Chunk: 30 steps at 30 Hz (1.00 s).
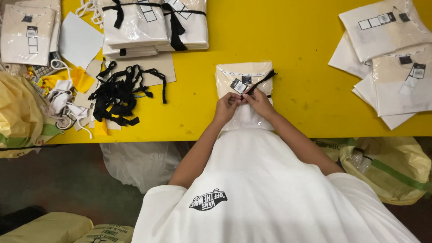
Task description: The person stacks folded white garments on a yellow table, then wraps each stack with a black strap and ties it. The person repeats this process for multiple stacks, moving finished bundles aside.
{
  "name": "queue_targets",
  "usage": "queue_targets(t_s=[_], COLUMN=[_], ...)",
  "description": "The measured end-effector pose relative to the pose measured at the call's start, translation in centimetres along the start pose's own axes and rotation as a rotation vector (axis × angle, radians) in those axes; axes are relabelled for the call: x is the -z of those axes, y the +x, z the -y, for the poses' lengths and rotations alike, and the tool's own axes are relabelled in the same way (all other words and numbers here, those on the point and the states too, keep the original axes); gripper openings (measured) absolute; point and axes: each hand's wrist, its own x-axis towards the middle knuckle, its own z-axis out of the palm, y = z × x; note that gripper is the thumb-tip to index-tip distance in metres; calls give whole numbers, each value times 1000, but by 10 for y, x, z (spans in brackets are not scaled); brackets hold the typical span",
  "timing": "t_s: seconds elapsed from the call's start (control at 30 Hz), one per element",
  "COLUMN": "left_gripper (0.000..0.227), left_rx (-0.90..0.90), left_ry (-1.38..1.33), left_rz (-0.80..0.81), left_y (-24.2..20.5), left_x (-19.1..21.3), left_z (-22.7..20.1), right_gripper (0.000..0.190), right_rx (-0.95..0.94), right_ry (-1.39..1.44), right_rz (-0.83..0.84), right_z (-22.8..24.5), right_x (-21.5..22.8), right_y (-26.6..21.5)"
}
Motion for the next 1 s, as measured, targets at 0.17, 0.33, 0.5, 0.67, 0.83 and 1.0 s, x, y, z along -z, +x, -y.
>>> queue_targets(t_s=[0.17,0.33,0.5,0.67,0.83,1.0], left_gripper=[37,32,38,40,20,11], left_rx=[-84,-265,-665,-815,-877,-834], left_ry=[252,487,565,640,710,773], left_rz=[65,70,-100,-200,-156,53], left_y=[8,11,15,26,17,12], left_x=[7,2,-12,-20,-6,20], left_z=[-25,-23,-1,4,-4,-29], right_gripper=[17,19,13,15,30,26], right_rx=[-2,11,113,151,162,273], right_ry=[-11,9,-49,-161,-170,-265], right_rz=[12,12,-2,2,18,108], right_z=[-13,-25,-8,16,23,-15], right_x=[4,7,3,3,6,11], right_y=[0,4,-2,-10,-14,-4])
